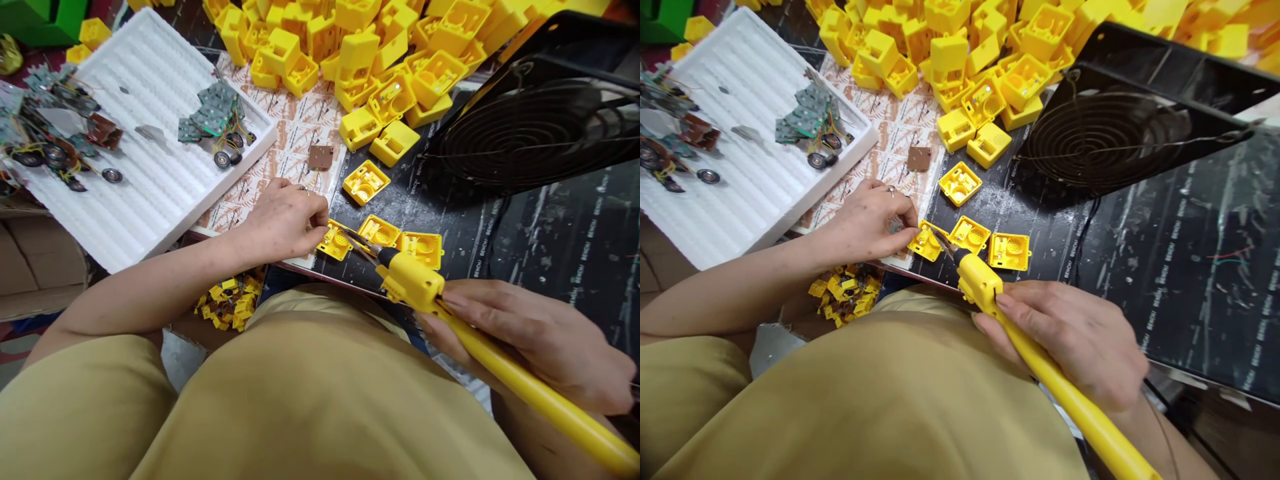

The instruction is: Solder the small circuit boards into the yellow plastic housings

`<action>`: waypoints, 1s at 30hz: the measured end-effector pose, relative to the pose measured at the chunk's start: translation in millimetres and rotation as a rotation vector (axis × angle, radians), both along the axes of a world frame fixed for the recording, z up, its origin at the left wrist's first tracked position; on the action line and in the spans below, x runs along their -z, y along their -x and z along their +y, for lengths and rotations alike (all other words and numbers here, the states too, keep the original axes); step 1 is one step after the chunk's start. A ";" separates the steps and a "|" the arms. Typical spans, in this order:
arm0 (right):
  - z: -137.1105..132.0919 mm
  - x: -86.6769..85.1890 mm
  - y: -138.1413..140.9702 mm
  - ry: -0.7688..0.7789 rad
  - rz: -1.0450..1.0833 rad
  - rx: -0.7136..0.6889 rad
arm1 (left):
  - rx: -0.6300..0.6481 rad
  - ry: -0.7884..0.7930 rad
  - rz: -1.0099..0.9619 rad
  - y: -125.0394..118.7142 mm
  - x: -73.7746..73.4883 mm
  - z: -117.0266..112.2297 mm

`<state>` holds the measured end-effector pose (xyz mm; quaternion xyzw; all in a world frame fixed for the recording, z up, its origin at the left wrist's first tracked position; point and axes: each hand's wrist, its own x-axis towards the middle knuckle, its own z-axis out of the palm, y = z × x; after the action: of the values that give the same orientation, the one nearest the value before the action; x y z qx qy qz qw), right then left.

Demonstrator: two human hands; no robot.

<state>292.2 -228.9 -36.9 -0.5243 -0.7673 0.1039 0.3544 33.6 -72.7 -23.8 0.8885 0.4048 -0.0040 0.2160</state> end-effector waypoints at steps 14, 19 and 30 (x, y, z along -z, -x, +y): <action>14.1 -17.0 14.3 -0.084 -0.013 -0.217 | 0.053 -0.031 0.156 -10.2 -4.0 1.5; 9.5 -21.3 3.9 0.000 -0.008 -0.070 | 0.070 -0.023 0.172 -10.5 -5.5 3.2; 25.3 -17.8 16.3 -0.117 -0.072 -0.219 | 0.124 -0.043 0.203 -12.0 -10.7 3.6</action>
<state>275.8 -203.6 -19.1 -0.4191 -0.8370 0.0782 0.3431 45.6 -69.1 -13.1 0.9114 0.3687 -0.0987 0.1541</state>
